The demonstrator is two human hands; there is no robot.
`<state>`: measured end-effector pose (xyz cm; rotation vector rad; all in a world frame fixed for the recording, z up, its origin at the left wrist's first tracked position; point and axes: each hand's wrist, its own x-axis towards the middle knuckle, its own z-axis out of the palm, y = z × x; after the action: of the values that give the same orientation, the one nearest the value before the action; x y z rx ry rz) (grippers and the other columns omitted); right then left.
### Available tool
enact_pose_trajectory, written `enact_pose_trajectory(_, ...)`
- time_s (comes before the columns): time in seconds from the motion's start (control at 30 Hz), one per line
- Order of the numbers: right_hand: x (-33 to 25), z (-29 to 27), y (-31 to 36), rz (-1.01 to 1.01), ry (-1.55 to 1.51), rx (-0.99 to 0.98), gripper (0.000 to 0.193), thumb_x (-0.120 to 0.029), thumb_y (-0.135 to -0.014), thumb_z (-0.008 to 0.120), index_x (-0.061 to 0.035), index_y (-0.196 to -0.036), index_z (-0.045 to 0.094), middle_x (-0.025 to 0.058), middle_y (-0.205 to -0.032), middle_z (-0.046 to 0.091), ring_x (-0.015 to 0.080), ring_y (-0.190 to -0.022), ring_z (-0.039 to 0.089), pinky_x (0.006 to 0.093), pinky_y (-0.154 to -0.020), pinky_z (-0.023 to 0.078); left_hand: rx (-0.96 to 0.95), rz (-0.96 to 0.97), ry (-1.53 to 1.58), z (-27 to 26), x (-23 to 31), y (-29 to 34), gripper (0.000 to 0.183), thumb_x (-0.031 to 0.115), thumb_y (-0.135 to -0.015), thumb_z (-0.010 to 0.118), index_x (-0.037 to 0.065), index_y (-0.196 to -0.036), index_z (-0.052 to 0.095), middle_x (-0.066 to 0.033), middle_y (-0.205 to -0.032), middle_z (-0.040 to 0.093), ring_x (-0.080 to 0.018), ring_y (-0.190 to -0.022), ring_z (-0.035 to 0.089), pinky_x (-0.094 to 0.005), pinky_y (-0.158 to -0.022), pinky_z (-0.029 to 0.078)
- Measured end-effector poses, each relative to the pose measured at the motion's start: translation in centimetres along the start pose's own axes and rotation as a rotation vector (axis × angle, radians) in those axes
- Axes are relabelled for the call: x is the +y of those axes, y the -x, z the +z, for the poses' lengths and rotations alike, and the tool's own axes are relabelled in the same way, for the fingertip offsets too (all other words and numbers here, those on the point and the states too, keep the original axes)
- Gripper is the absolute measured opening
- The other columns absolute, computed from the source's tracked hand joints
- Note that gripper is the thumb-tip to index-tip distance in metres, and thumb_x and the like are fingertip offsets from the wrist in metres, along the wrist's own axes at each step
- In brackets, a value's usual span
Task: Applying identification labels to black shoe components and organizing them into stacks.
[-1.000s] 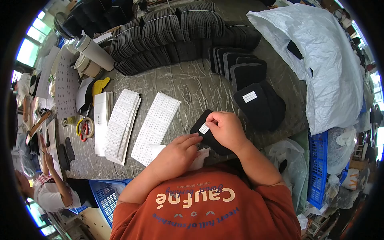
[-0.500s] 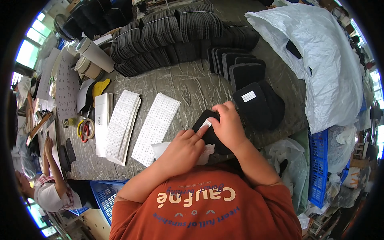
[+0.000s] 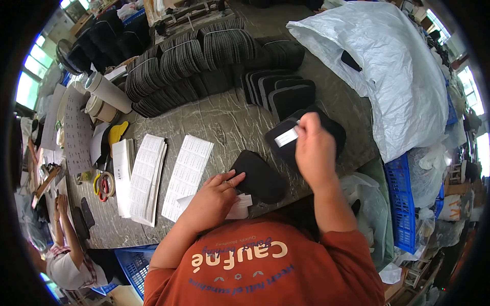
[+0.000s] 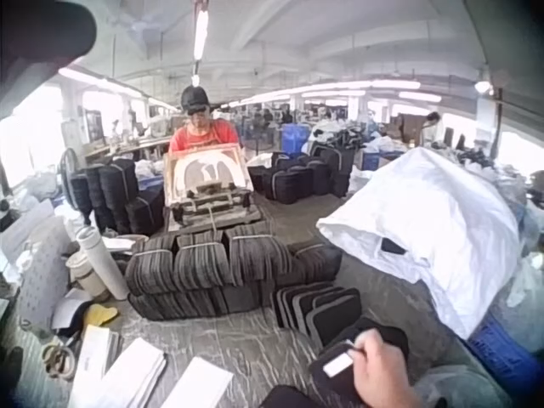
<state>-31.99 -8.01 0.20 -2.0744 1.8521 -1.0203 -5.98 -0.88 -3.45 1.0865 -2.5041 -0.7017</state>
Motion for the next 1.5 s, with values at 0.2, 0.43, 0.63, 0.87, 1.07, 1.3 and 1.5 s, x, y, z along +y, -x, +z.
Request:
enact_pose_trajectory(0.2,4.4,1.2,1.3,-0.005,0.459,-0.106,0.069,-0.032,-0.072,0.080,-0.0104,-0.129,0.049,0.0227,-0.136,0.044,0.0404,-0.122,0.044,0.0541,-0.098,0.035,-0.002,-0.034,-0.001,-0.1,0.0,-0.6,0.012,0.010,-0.080,0.066,0.000,-0.086,0.064,-0.0134,-0.135,0.057,-0.0333,-0.127,0.049,-0.0428,-0.103,0.041)
enact_pose_trajectory(0.43,6.3,2.5,3.7,-0.089,0.615,-0.031,0.073,-0.031,-0.076,0.076,-0.0174,-0.141,0.045,0.0215,-0.149,0.030,0.0440,-0.135,0.031,0.0572,-0.106,0.028,0.100,-0.047,0.108,-0.5,0.0,-0.2,0.010,0.006,-0.080,0.068,-0.001,-0.087,0.064,-0.0158,-0.124,0.063,-0.0348,-0.118,0.055,-0.0424,-0.099,0.045)
enact_pose_trajectory(0.63,0.4,1.2,3.6,-0.234,-0.189,-0.082,0.031,-0.009,-0.079,0.069,-0.0048,-0.108,0.060,0.0150,-0.111,0.057,0.0369,-0.110,0.049,0.0460,-0.098,0.038,0.313,-0.177,0.304,-1.0,-0.2,-0.2,0.009,0.006,-0.085,0.067,-0.002,-0.084,0.063,-0.0162,-0.095,0.068,-0.0346,-0.095,0.065,-0.0414,-0.084,0.049)
enact_pose_trajectory(0.87,-3.6,4.5,5.4,0.071,-0.806,-0.614,0.010,0.000,-0.085,0.065,-0.0010,-0.091,0.058,0.0065,-0.085,0.060,0.0167,-0.075,0.058,0.0300,-0.068,0.048,0.406,-0.301,0.298,-0.9,0.1,0.2,0.010,0.008,-0.084,0.067,0.000,-0.080,0.062,-0.0139,-0.076,0.062,-0.0332,-0.073,0.060,-0.0436,-0.069,0.047)
enact_pose_trajectory(1.07,-2.4,4.3,3.5,0.130,-0.776,-0.363,0.010,0.001,-0.085,0.066,-0.0004,-0.085,0.056,0.0041,-0.080,0.060,0.0101,-0.071,0.055,0.0255,-0.064,0.046,0.240,-0.134,0.148,-1.4,0.5,1.2,0.013,0.008,-0.083,0.067,-0.001,-0.078,0.058,-0.0158,-0.091,0.066,-0.0324,-0.089,0.063,-0.0431,-0.078,0.048)
enact_pose_trajectory(1.3,-1.6,6.1,3.3,0.234,-0.661,-0.569,0.006,-0.001,-0.085,0.066,0.0024,-0.082,0.063,0.0049,-0.070,0.065,0.0079,-0.066,0.058,0.0252,-0.062,0.048,0.113,0.011,0.015,0.1,1.0,1.1,0.016,0.010,-0.080,0.066,-0.002,-0.081,0.057,-0.0200,-0.122,0.062,-0.0355,-0.121,0.055,-0.0437,-0.098,0.046)
enact_pose_trajectory(1.5,-1.7,6.5,3.3,0.229,-0.603,-0.593,0.008,-0.004,-0.084,0.068,0.0023,-0.082,0.064,0.0077,-0.069,0.066,0.0100,-0.063,0.059,0.0268,-0.059,0.047,0.107,0.013,0.004,0.4,0.9,1.1,0.015,0.009,-0.080,0.066,-0.003,-0.080,0.057,-0.0204,-0.120,0.063,-0.0351,-0.121,0.055,-0.0417,-0.100,0.046)
